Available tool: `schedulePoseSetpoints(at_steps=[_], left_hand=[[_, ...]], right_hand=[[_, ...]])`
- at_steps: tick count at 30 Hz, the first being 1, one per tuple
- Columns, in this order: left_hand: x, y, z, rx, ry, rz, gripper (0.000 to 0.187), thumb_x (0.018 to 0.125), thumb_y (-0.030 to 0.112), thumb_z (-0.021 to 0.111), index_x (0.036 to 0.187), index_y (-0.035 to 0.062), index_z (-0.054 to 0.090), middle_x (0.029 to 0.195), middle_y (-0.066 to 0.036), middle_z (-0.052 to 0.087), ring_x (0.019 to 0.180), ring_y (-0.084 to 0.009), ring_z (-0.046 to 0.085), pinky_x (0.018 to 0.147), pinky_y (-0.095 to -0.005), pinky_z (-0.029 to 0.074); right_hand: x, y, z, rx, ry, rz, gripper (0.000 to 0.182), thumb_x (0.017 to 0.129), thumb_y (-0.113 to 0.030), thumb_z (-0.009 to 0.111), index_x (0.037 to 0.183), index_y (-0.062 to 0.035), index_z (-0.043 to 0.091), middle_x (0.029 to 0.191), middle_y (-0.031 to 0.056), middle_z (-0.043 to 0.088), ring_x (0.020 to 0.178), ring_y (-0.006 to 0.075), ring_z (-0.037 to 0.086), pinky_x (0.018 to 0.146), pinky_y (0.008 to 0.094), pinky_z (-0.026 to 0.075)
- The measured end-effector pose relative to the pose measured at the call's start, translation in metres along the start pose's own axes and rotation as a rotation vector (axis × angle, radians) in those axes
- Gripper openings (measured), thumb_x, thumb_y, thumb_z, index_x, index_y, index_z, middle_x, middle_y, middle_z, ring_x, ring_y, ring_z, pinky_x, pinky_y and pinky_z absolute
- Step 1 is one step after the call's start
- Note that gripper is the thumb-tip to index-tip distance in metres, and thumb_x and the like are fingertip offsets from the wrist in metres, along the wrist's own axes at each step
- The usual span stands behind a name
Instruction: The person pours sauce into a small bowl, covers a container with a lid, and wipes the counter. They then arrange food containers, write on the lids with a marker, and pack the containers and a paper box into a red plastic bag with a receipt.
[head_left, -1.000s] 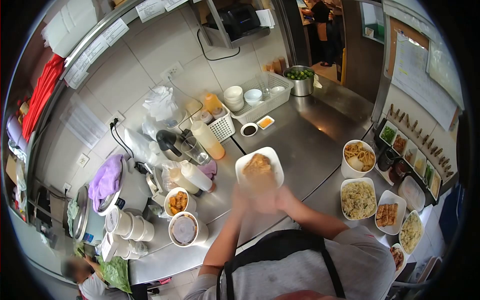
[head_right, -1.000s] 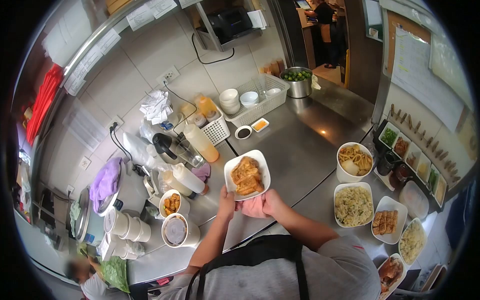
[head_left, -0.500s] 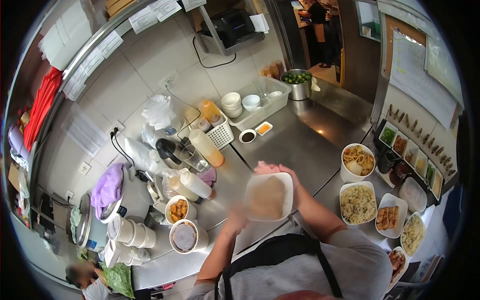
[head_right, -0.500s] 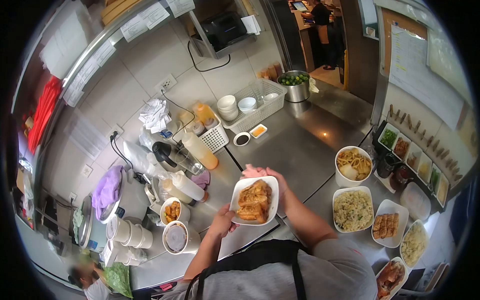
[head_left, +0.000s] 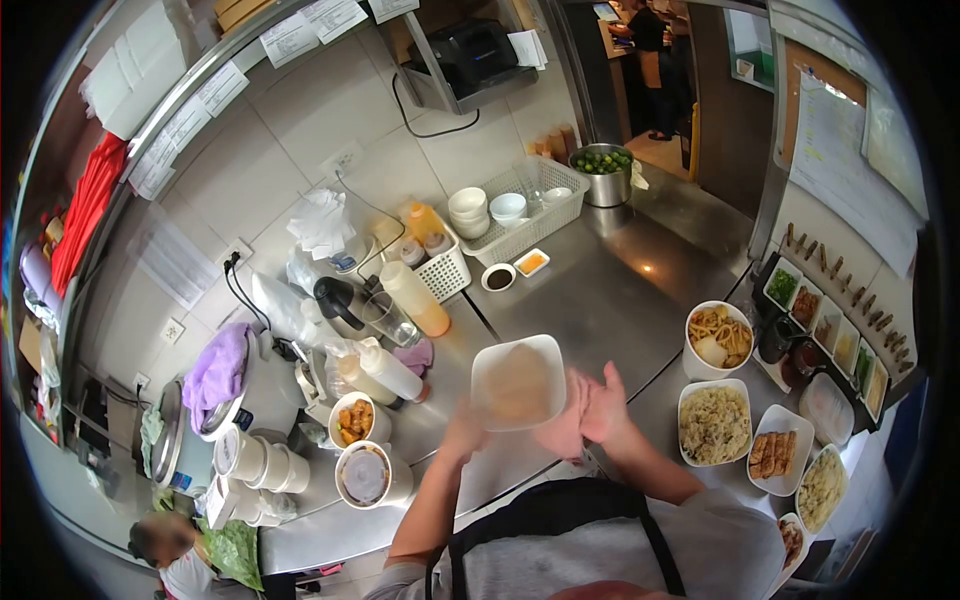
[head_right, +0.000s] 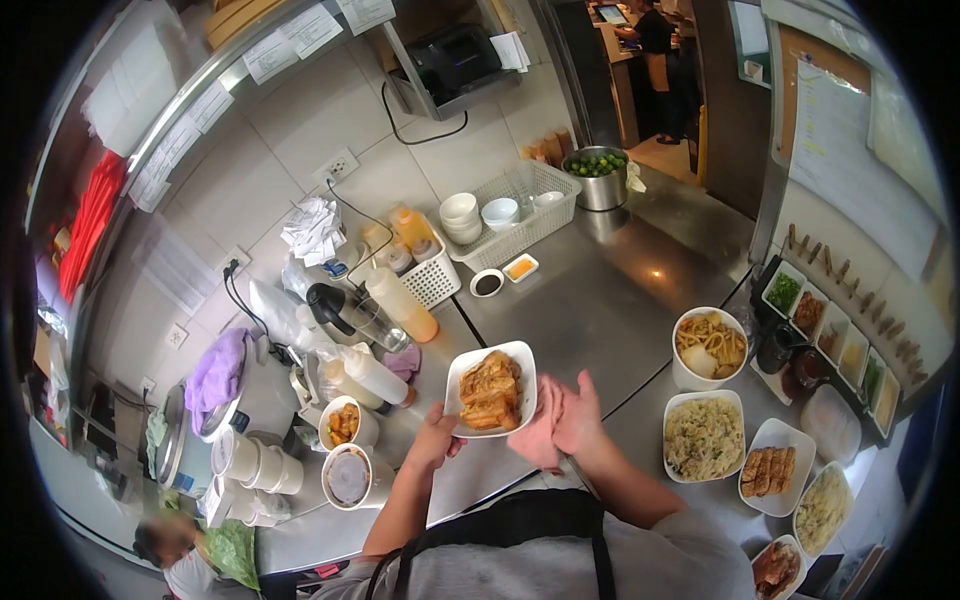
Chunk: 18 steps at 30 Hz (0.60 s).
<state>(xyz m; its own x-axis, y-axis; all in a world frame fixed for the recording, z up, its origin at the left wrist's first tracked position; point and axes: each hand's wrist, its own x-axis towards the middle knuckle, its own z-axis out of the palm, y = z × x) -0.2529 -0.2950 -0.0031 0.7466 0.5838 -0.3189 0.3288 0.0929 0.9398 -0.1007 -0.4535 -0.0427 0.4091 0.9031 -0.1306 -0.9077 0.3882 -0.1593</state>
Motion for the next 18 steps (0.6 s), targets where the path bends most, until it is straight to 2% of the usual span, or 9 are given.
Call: schedulePoseSetpoints(at_steps=[3,4,7,8,11,12,15,17,18], left_hand=[[-0.003,-0.003,-0.004,0.057,-0.12,0.019,0.03,0.079,0.011,0.036,0.107,0.0028,0.034,0.057,-0.006,0.049,0.036,-0.009,0.042,0.029,-0.019,0.029],[-0.001,-0.016,-0.006,0.086,-0.141,0.025,0.03,0.079,0.01,0.036,0.108,0.0026,0.034,0.058,-0.006,0.049,0.036,-0.0087,0.042,0.028,-0.0188,0.028],[0.001,-0.026,0.0,0.129,-0.264,-0.002,0.03,0.078,0.009,0.036,0.107,0.002,0.034,0.06,-0.007,0.049,0.036,-0.0077,0.041,0.027,-0.0179,0.028],[0.002,-0.027,0.003,0.136,-0.316,-0.019,0.03,0.078,0.009,0.036,0.107,0.0018,0.034,0.061,-0.007,0.05,0.035,-0.0073,0.041,0.027,-0.0175,0.028],[0.0,-0.016,0.017,0.045,-0.325,-0.037,0.03,0.078,0.009,0.036,0.106,0.0018,0.035,0.064,-0.007,0.05,0.035,-0.007,0.04,0.026,-0.0167,0.027],[0.003,-0.013,0.019,0.042,-0.307,-0.022,0.03,0.078,0.008,0.036,0.107,0.002,0.035,0.064,-0.007,0.05,0.035,-0.0071,0.04,0.026,-0.0169,0.028],[0.01,-0.011,0.021,0.024,-0.226,0.057,0.029,0.078,0.008,0.034,0.107,0.0028,0.035,0.065,-0.007,0.049,0.035,-0.0075,0.04,0.027,-0.0176,0.029],[0.025,-0.022,0.018,0.01,-0.139,0.151,0.029,0.079,0.009,0.033,0.107,0.0033,0.035,0.067,-0.008,0.049,0.035,-0.0078,0.04,0.028,-0.0182,0.03],[0.042,-0.04,0.009,0.164,-0.098,0.264,0.029,0.079,0.009,0.032,0.107,0.0035,0.034,0.067,-0.008,0.049,0.036,-0.008,0.04,0.028,-0.0186,0.03]], right_hand=[[0.016,-0.025,-0.003,-0.254,0.0,-0.136,0.068,0.082,-0.053,0.026,0.112,0.0051,0.042,0.116,0.015,0.045,0.109,0.0225,0.041,0.096,0.0337,0.028],[0.027,-0.032,-0.004,-0.292,0.01,-0.154,0.067,0.082,-0.054,0.026,0.107,0.0045,0.047,0.113,0.0164,0.047,0.106,0.0248,0.044,0.094,0.0319,0.032],[0.044,-0.049,-0.006,-0.251,-0.114,0.027,0.067,0.082,-0.054,0.025,0.107,0.0045,0.047,0.11,0.0175,0.049,0.103,0.0258,0.048,0.091,0.0333,0.035],[0.05,-0.047,-0.007,-0.256,-0.089,0.079,0.072,0.081,-0.058,0.025,0.107,0.0054,0.046,0.108,0.0188,0.05,0.101,0.0285,0.05,0.089,0.0366,0.037],[0.05,-0.021,0.011,-0.013,-0.304,0.189,0.076,0.078,-0.062,0.025,0.108,0.0049,0.045,0.11,0.0214,0.048,0.1,0.0311,0.049,0.088,0.0385,0.038],[0.032,-0.008,0.026,-0.093,-0.217,0.077,0.075,0.078,-0.062,0.024,0.108,0.0031,0.045,0.111,0.022,0.046,0.101,0.032,0.048,0.086,0.0404,0.039],[0.031,0.01,0.039,-0.133,-0.623,0.13,0.066,0.081,-0.055,0.028,0.111,0.0012,0.043,0.112,0.0206,0.045,0.099,0.0315,0.048,0.086,0.0408,0.039],[0.029,0.026,0.035,-0.054,-0.476,0.224,0.067,0.078,-0.055,0.034,0.115,0.0002,0.039,0.113,0.0194,0.044,0.102,0.0307,0.045,0.087,0.0417,0.037],[0.028,0.034,0.033,-0.01,-0.399,0.266,0.069,0.076,-0.055,0.037,0.117,-0.0004,0.037,0.114,0.0188,0.043,0.104,0.0303,0.044,0.088,0.0422,0.036]])
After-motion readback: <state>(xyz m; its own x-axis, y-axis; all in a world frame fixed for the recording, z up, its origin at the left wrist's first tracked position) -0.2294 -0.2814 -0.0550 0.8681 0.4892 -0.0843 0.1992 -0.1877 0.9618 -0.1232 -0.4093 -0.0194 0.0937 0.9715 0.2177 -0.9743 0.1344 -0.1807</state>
